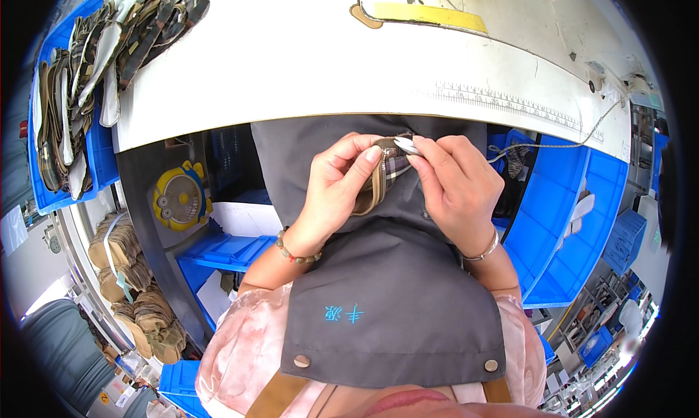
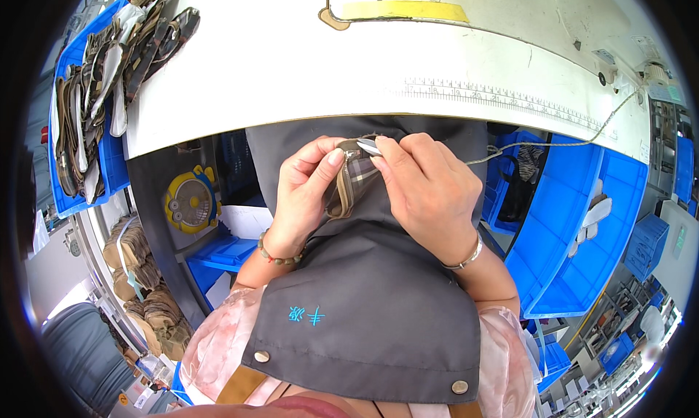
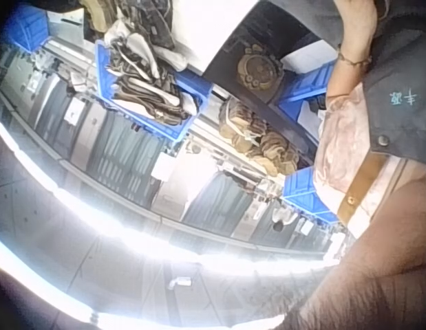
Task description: Sewing fabric or leather components for shoes using an industrial sewing machine.
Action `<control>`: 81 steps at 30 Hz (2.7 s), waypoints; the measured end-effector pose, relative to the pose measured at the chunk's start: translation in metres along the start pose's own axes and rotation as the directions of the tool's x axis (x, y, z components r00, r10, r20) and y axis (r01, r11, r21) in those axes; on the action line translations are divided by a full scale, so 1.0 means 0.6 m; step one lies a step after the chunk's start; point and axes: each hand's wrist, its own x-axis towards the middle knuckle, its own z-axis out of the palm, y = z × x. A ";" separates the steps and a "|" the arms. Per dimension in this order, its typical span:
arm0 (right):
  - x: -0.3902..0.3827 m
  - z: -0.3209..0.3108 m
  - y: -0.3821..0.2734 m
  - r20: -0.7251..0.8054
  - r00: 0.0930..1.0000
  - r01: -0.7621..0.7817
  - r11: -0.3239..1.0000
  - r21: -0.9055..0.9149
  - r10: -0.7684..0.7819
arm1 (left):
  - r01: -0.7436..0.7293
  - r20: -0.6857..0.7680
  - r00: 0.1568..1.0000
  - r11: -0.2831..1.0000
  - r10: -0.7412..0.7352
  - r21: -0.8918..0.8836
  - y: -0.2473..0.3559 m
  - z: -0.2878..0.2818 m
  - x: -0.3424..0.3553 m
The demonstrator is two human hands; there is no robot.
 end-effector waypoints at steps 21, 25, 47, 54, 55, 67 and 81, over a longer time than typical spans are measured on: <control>-0.024 0.042 -0.021 0.145 0.986 -0.130 0.941 0.312 0.088 | 0.061 -0.004 0.998 0.998 -0.061 -0.036 -0.006 -0.006 0.003; -0.040 0.069 -0.021 0.187 0.973 -0.194 0.909 0.369 0.131 | 0.093 0.001 0.996 0.995 -0.093 0.045 -0.013 -0.024 0.006; -0.027 0.049 -0.044 0.356 0.921 -0.343 0.759 0.554 0.157 | -0.466 0.074 0.846 0.667 0.528 0.581 -0.019 -0.029 0.009; -0.028 0.055 -0.055 0.307 0.949 -0.236 0.810 0.537 0.073 | -0.406 -0.094 0.846 0.749 0.525 0.524 -0.054 -0.034 0.017; -0.030 0.056 -0.056 0.306 0.949 -0.237 0.810 0.537 0.075 | -0.313 -0.149 0.884 0.798 0.443 0.515 -0.058 -0.035 0.021; -0.007 0.035 -0.029 0.269 0.957 -0.248 0.791 0.559 0.110 | -0.141 -0.020 0.989 0.970 0.148 0.200 -0.021 -0.048 0.002; 0.006 0.019 0.021 0.633 0.735 -0.659 0.477 0.581 0.243 | -0.152 0.090 0.986 0.971 0.138 0.183 -0.007 -0.037 -0.018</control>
